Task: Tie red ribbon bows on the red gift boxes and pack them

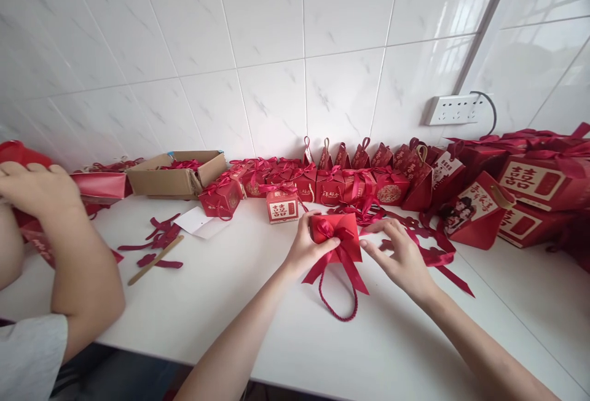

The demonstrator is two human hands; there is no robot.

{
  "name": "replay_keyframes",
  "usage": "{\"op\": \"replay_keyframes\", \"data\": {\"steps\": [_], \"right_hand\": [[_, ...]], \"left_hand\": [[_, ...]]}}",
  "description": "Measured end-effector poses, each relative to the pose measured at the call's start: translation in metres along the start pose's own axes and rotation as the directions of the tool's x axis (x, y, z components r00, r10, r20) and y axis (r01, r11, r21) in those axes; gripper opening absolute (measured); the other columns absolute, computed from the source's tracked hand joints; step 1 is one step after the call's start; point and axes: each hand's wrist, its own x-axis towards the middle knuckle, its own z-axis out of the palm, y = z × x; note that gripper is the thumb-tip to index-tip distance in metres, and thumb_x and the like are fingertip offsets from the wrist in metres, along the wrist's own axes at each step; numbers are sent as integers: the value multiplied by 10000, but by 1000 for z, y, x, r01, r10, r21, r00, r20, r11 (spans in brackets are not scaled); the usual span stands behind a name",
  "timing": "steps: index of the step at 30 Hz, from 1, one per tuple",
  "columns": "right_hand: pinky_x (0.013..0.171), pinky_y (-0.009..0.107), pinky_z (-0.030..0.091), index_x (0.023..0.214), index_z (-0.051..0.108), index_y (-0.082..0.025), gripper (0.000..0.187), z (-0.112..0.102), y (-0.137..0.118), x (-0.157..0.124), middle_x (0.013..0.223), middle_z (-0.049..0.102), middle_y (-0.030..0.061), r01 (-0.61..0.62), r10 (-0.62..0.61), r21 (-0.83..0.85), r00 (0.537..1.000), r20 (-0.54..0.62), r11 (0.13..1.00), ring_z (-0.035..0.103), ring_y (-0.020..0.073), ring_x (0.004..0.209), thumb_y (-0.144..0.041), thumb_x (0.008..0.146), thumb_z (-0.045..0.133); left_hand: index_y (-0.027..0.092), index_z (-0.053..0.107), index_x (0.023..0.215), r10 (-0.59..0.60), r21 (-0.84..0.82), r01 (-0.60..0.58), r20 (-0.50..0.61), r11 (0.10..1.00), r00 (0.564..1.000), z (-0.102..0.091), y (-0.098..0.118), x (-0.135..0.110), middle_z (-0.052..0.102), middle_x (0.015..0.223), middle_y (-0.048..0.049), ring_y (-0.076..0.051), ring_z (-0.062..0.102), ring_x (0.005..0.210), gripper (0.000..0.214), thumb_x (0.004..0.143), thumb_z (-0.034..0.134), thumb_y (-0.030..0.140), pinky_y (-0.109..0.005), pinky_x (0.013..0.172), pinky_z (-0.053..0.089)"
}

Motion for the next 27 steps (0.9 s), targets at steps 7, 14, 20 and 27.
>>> {"op": "replay_keyframes", "data": {"steps": [7, 14, 20, 27], "right_hand": [[952, 473, 448, 840, 564, -253, 212, 13, 8, -7, 1165, 484, 80, 164, -160, 113, 986, -42, 980, 464, 276, 1182, -463, 829, 586], [875, 389, 526, 778, 563, -241, 195, 11, 4, -6, 1186, 498, 75, 75, -68, 263, 997, -37, 962, 484, 247, 1179, -409, 871, 531], [834, 364, 548, 777, 561, -237, 214, 15, 4, -4, 1185, 484, 84, 43, -33, 328, 999, -36, 944, 468, 250, 1198, -433, 859, 541], [929, 410, 471, 742, 546, -235, 252, 15, 2, -2, 1189, 509, 84, 3, 6, 348, 1000, -25, 937, 433, 260, 1235, -466, 844, 546]], "left_hand": [[237, 323, 1311, 68, 54, -78, 171, 995, 983, 7, 0, -8, 521, 1245, -97, -257, 507, 1169, 751, 692, 736, 334, -412, 1016, 382], [203, 355, 1196, 379, 385, -309, -119, 869, 918, 11, -10, -7, 416, 1262, -135, -289, 424, 1190, 763, 590, 780, 389, -432, 948, 398], [200, 441, 922, 463, 445, -330, -231, 833, 856, 15, -9, -9, 472, 945, -53, -164, 485, 829, 297, 760, 627, 365, -313, 755, 443], [198, 437, 771, 369, 314, -288, -241, 905, 897, 21, -10, -10, 500, 758, -2, -120, 499, 679, 161, 867, 474, 321, -248, 673, 435]]}}
